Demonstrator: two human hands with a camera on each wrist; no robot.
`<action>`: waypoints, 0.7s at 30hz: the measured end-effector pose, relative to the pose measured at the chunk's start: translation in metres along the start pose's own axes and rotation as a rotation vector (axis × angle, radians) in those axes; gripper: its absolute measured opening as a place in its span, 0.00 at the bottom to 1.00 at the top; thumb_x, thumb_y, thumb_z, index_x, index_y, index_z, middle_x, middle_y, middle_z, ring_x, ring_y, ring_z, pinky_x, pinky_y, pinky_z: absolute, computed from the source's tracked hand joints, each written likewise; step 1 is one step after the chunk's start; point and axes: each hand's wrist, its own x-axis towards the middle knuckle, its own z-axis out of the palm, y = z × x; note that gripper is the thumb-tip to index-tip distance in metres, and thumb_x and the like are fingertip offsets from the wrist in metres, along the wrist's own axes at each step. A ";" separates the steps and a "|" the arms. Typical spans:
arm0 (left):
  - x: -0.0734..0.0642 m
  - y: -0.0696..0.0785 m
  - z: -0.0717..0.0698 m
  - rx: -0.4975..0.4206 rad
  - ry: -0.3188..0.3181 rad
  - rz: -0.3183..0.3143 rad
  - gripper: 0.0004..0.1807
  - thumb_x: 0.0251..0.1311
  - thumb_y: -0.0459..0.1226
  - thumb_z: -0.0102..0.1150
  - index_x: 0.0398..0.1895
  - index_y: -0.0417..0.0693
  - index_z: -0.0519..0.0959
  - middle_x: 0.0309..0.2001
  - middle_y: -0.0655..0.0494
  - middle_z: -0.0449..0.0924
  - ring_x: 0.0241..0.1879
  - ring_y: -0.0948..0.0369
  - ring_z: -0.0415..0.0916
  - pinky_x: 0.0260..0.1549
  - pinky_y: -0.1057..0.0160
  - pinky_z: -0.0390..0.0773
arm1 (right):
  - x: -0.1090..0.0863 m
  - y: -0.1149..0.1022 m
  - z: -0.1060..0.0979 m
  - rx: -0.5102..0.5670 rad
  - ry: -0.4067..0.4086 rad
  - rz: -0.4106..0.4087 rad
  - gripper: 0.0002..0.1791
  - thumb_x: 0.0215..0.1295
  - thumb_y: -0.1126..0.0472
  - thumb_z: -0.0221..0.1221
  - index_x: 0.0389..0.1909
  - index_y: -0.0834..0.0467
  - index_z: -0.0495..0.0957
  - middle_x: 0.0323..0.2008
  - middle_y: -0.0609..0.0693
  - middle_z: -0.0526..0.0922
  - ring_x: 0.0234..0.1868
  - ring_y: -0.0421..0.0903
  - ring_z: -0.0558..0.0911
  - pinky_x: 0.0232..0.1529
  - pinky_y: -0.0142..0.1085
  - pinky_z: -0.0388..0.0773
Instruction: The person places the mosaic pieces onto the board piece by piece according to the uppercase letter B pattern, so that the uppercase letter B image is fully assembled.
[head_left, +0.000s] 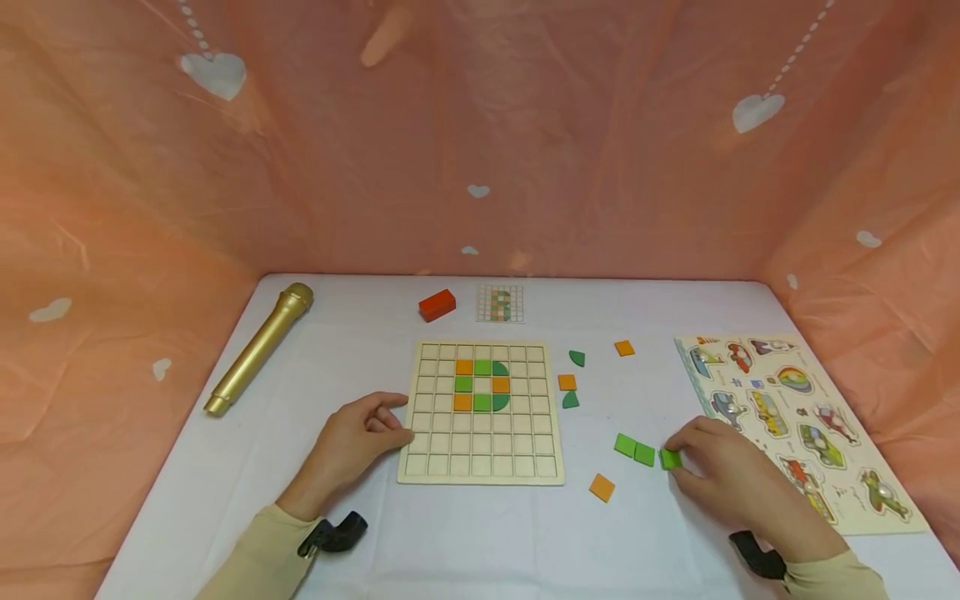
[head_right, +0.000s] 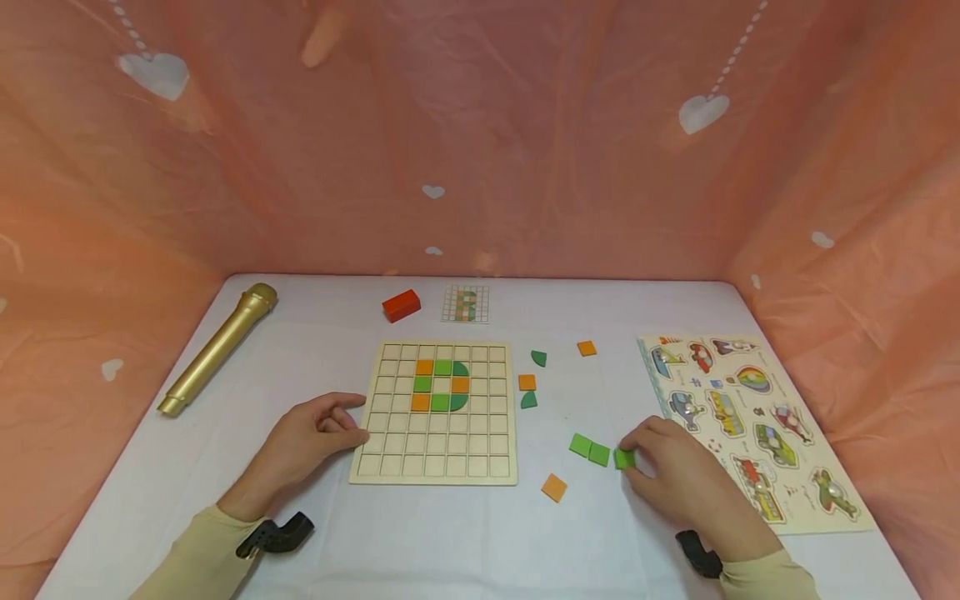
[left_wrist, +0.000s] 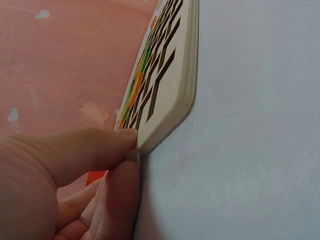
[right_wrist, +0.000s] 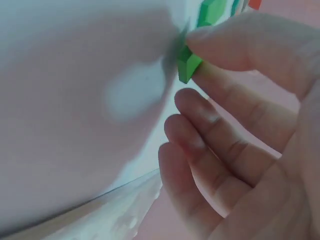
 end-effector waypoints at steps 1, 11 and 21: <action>0.000 0.000 0.000 -0.002 0.000 0.001 0.29 0.60 0.40 0.79 0.66 0.49 0.83 0.38 0.56 0.84 0.35 0.61 0.79 0.39 0.65 0.74 | 0.002 -0.002 -0.001 0.003 0.014 -0.006 0.13 0.55 0.62 0.77 0.42 0.49 0.89 0.43 0.40 0.85 0.48 0.47 0.86 0.54 0.51 0.83; 0.000 0.001 0.001 -0.005 0.004 0.007 0.29 0.60 0.40 0.79 0.65 0.48 0.83 0.38 0.56 0.84 0.35 0.61 0.80 0.39 0.65 0.74 | 0.050 -0.046 0.004 0.015 0.010 -0.091 0.09 0.62 0.60 0.73 0.43 0.53 0.89 0.44 0.43 0.86 0.50 0.45 0.84 0.55 0.48 0.84; 0.000 -0.001 0.000 0.005 0.004 0.013 0.29 0.61 0.39 0.79 0.65 0.47 0.83 0.37 0.56 0.85 0.34 0.62 0.80 0.39 0.65 0.74 | 0.113 -0.125 0.026 0.083 -0.033 -0.171 0.11 0.63 0.56 0.75 0.43 0.56 0.89 0.43 0.45 0.85 0.49 0.44 0.82 0.51 0.43 0.84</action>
